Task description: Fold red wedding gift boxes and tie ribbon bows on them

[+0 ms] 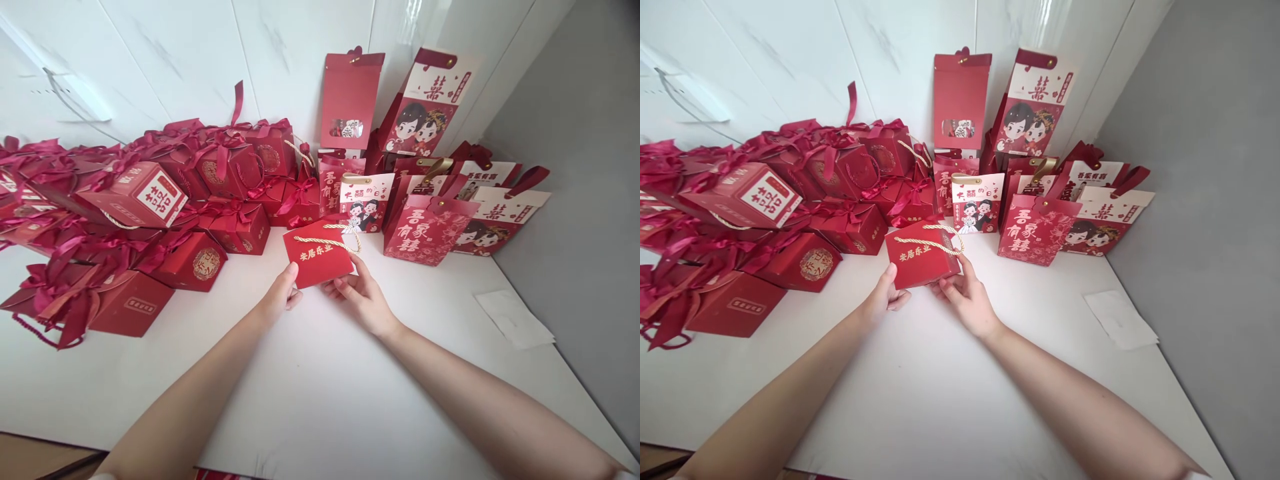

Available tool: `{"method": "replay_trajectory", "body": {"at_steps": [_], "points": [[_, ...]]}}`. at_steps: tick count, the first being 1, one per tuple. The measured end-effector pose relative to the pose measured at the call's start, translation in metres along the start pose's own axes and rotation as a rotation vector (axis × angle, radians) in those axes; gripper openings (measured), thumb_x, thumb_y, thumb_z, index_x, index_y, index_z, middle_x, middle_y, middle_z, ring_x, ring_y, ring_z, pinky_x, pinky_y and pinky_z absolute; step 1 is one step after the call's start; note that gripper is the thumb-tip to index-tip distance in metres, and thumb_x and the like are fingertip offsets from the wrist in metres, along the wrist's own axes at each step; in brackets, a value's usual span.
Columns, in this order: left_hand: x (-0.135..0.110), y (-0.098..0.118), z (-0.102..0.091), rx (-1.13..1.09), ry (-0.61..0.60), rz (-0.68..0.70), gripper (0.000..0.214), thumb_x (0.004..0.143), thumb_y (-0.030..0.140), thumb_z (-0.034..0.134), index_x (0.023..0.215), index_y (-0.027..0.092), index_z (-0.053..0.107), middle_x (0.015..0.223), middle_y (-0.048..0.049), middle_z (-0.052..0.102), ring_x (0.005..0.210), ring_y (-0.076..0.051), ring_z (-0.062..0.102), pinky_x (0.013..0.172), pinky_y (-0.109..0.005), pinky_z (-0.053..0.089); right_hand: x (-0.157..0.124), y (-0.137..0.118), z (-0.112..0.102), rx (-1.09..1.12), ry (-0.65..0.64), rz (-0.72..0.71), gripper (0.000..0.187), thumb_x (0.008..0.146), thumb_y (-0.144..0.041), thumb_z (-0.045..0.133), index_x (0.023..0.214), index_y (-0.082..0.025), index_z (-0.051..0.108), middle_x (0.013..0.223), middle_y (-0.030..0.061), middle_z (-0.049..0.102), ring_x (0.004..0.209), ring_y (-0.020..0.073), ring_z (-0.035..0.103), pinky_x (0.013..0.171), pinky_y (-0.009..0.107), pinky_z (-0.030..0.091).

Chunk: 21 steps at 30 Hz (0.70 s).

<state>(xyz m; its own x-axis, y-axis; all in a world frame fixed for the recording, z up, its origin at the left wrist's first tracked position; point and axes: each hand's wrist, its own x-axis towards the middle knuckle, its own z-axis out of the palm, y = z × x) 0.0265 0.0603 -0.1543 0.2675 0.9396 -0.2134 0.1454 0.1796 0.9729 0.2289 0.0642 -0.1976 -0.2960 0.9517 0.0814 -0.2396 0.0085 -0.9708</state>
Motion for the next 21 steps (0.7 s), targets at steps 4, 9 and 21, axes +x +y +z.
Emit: {"method": "replay_trajectory", "body": {"at_steps": [4,9,21], "points": [[0.000,0.004,0.004,0.043,0.024,0.078,0.055,0.088,0.075,0.038,0.100,0.023,0.050,0.053,0.0073,0.031,0.044,-0.010,0.014,0.049,-0.030,0.012,0.001,-0.001,0.001,-0.011,-0.009,-0.035,0.075,0.092,-0.045,0.064,0.152,-0.021,0.025,0.088,0.0034,0.069,0.081,0.0208,0.067,0.081,0.039,0.056],[0.002,-0.001,0.002,0.071,0.008,0.108,0.053,0.089,0.074,0.038,0.100,0.023,0.049,0.056,0.0067,0.036,0.041,-0.009,0.020,0.046,-0.029,0.016,0.001,-0.002,0.001,-0.024,0.019,-0.032,0.073,0.091,-0.043,0.064,0.150,-0.023,0.027,0.086,0.0021,0.068,0.078,0.0206,0.067,0.078,0.039,0.056],[0.004,0.012,-0.009,-0.256,-0.110,-0.130,0.075,0.091,0.078,0.020,0.137,0.025,0.045,0.101,-0.0096,0.071,0.034,-0.005,0.033,0.035,-0.023,0.018,-0.001,-0.002,-0.001,-0.058,-0.016,-0.005,0.080,0.093,-0.046,0.061,0.157,-0.021,0.019,0.089,0.0027,0.071,0.082,0.0198,0.067,0.082,0.038,0.052]]}}
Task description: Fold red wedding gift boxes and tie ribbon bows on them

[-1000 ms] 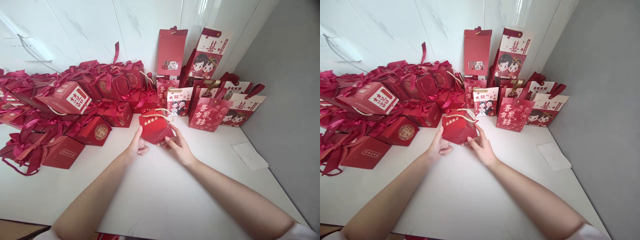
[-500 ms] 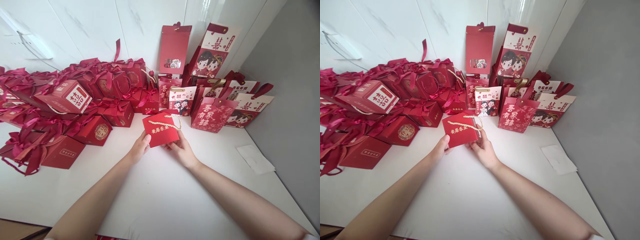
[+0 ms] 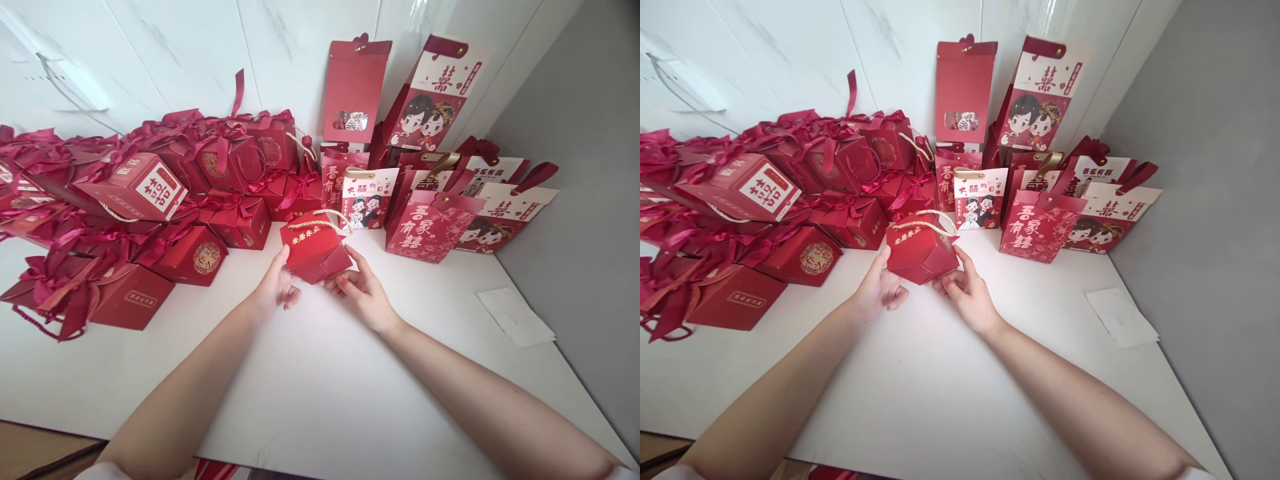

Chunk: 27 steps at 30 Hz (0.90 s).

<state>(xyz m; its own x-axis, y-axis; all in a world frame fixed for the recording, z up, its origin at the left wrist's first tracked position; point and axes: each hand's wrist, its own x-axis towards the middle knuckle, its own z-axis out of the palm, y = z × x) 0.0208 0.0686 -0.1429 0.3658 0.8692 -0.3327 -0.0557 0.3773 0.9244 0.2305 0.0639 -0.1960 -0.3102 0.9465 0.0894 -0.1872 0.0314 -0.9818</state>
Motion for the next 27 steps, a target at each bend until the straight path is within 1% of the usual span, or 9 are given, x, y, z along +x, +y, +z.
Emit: {"method": "replay_trajectory", "body": {"at_steps": [2,5,6,8,11,13,17,23,27], "points": [[0.0004,0.0024,-0.0028,-0.017,-0.041,-0.030,0.079,0.090,0.080,0.018,0.137,0.024,0.047,0.099,-0.0102,0.071,0.034,-0.006,0.035,0.036,-0.023,0.019,0.0001,-0.0002,0.0000,-0.004,0.001,-0.003,0.081,0.093,-0.046,0.062,0.157,-0.021,0.019,0.088,0.0026,0.071,0.082,0.0198,0.067,0.082,0.037,0.053],[0.0011,0.0026,-0.0056,-0.017,-0.067,-0.043,0.082,0.089,0.081,0.018,0.136,0.022,0.050,0.097,-0.0108,0.071,0.034,-0.006,0.037,0.035,-0.022,0.021,0.0006,0.0004,-0.0002,-0.015,0.003,-0.004,0.081,0.092,-0.046,0.062,0.156,-0.020,0.019,0.088,0.0024,0.071,0.079,0.0195,0.066,0.081,0.037,0.053],[0.0013,0.0024,-0.0058,-0.015,-0.071,-0.050,0.084,0.088,0.082,0.018,0.136,0.021,0.050,0.096,-0.0110,0.071,0.034,-0.006,0.039,0.036,-0.022,0.024,0.0008,0.0007,-0.0003,-0.017,0.004,-0.005,0.081,0.092,-0.047,0.062,0.156,-0.020,0.019,0.087,0.0023,0.071,0.079,0.0194,0.066,0.081,0.037,0.053],[0.0013,0.0022,-0.0050,-0.006,-0.054,-0.059,0.085,0.088,0.083,0.019,0.138,0.021,0.049,0.096,-0.0116,0.071,0.038,-0.009,0.048,0.037,-0.022,0.030,0.0008,0.0013,-0.0005,-0.021,0.007,-0.005,0.081,0.092,-0.046,0.061,0.156,-0.020,0.020,0.087,0.0024,0.071,0.079,0.0194,0.066,0.080,0.038,0.053],[0.0008,0.0025,-0.0023,0.034,-0.004,-0.071,0.084,0.087,0.083,0.022,0.142,0.023,0.045,0.107,-0.0136,0.070,0.052,-0.016,0.064,0.041,-0.022,0.039,0.0003,0.0017,-0.0005,-0.019,0.014,-0.002,0.080,0.092,-0.045,0.061,0.156,-0.019,0.020,0.087,0.0023,0.070,0.078,0.0192,0.065,0.081,0.038,0.052],[0.0001,0.0030,-0.0007,0.058,0.013,-0.074,0.083,0.088,0.082,0.023,0.144,0.024,0.043,0.117,-0.0149,0.068,0.058,-0.018,0.069,0.042,-0.023,0.042,-0.0002,0.0016,-0.0004,-0.015,0.016,-0.001,0.080,0.093,-0.044,0.061,0.156,-0.018,0.020,0.086,0.0021,0.070,0.078,0.0191,0.065,0.081,0.038,0.052],[-0.0014,0.0037,0.0007,0.059,0.010,-0.085,0.082,0.088,0.082,0.024,0.144,0.026,0.044,0.125,-0.0154,0.065,0.058,-0.018,0.069,0.044,-0.023,0.044,-0.0009,0.0008,-0.0002,-0.015,0.013,0.004,0.079,0.092,-0.043,0.062,0.156,-0.020,0.020,0.086,0.0018,0.070,0.079,0.0191,0.065,0.081,0.038,0.051],[-0.0017,0.0047,0.0019,0.077,0.012,-0.083,0.084,0.088,0.082,0.022,0.144,0.023,0.045,0.128,-0.0173,0.064,0.058,-0.018,0.069,0.045,-0.023,0.045,-0.0011,-0.0009,-0.0003,-0.011,0.015,0.007,0.079,0.092,-0.042,0.062,0.155,-0.019,0.021,0.086,0.0019,0.070,0.079,0.0193,0.065,0.081,0.037,0.051],[-0.0014,0.0059,0.0026,0.081,0.016,-0.091,0.086,0.086,0.083,0.024,0.146,0.024,0.042,0.129,-0.0177,0.064,0.058,-0.018,0.069,0.044,-0.023,0.045,-0.0011,-0.0010,-0.0004,-0.011,0.014,0.008,0.079,0.092,-0.043,0.062,0.155,-0.019,0.020,0.086,0.0022,0.070,0.079,0.0193,0.065,0.081,0.037,0.051]]}}
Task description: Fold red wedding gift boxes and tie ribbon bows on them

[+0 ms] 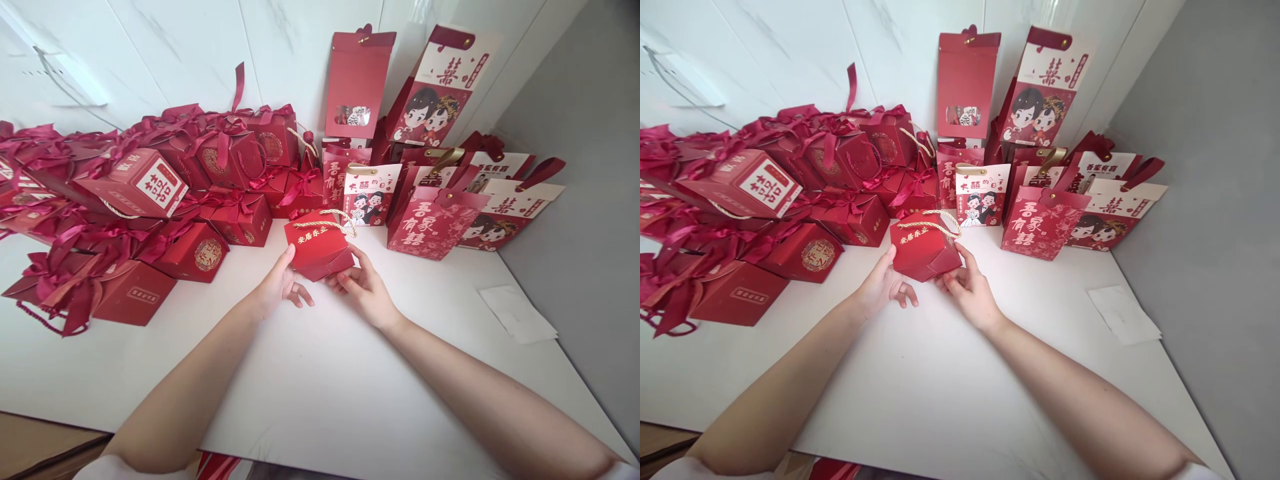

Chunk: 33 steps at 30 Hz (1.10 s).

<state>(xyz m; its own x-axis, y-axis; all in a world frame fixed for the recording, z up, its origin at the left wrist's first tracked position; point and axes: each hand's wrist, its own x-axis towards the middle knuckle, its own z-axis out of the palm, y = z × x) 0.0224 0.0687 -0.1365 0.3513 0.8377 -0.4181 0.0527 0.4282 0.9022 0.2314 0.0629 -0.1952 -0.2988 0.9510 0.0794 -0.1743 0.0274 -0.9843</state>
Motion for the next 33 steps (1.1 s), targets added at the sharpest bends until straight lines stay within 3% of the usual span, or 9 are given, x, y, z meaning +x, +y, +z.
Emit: {"method": "replay_trajectory", "body": {"at_steps": [10,15,17,21,28,33], "points": [[0.002,-0.005,-0.003,-0.007,-0.009,0.030,0.088,0.084,0.085,0.026,0.144,0.025,0.045,0.124,-0.0153,0.067,0.054,-0.017,0.066,0.045,-0.026,0.045,0.000,0.003,0.000,0.011,0.003,-0.005,0.080,0.093,-0.044,0.062,0.156,-0.021,0.017,0.088,0.0022,0.070,0.081,0.0192,0.065,0.081,0.037,0.051],[0.005,-0.009,-0.005,-0.210,-0.074,0.123,0.081,0.087,0.081,0.023,0.140,0.024,0.047,0.111,-0.0129,0.071,0.045,-0.015,0.057,0.041,-0.026,0.039,0.000,0.006,0.000,0.019,0.019,-0.027,0.081,0.094,-0.042,0.062,0.156,-0.026,0.013,0.097,0.0016,0.067,0.079,0.0174,0.065,0.080,0.036,0.052],[0.007,-0.011,-0.005,-0.334,-0.110,0.168,0.077,0.088,0.077,0.021,0.134,0.024,0.050,0.105,-0.0119,0.071,0.040,-0.013,0.051,0.038,-0.026,0.034,0.000,0.006,-0.001,0.019,0.023,-0.035,0.077,0.094,-0.041,0.063,0.154,-0.026,0.017,0.097,0.0014,0.065,0.078,0.0171,0.064,0.078,0.035,0.052],[0.008,-0.013,-0.004,-0.517,-0.060,0.218,0.069,0.086,0.076,0.027,0.109,0.019,0.059,0.087,-0.0100,0.069,0.039,-0.013,0.046,0.038,-0.026,0.029,0.001,0.004,0.000,-0.009,0.022,-0.022,0.072,0.092,-0.040,0.062,0.151,-0.025,0.023,0.096,0.0018,0.064,0.077,0.0175,0.064,0.077,0.036,0.052],[0.006,-0.010,0.002,-0.560,-0.014,0.258,0.081,0.074,0.093,0.034,0.095,0.019,0.059,0.067,-0.0044,0.060,0.040,-0.014,0.045,0.035,-0.025,0.031,0.001,0.003,0.000,-0.004,0.023,-0.016,0.068,0.091,-0.041,0.063,0.147,-0.024,0.027,0.095,0.0020,0.063,0.078,0.0179,0.064,0.077,0.036,0.050],[0.004,-0.010,0.005,-0.554,-0.012,0.281,0.070,0.072,0.087,0.052,0.088,0.019,0.060,0.066,-0.0015,0.058,0.042,-0.015,0.049,0.033,-0.025,0.034,0.002,0.003,0.000,-0.019,0.019,-0.017,0.060,0.090,-0.041,0.063,0.140,-0.024,0.034,0.093,0.0007,0.062,0.078,0.0179,0.064,0.077,0.036,0.049]]}}
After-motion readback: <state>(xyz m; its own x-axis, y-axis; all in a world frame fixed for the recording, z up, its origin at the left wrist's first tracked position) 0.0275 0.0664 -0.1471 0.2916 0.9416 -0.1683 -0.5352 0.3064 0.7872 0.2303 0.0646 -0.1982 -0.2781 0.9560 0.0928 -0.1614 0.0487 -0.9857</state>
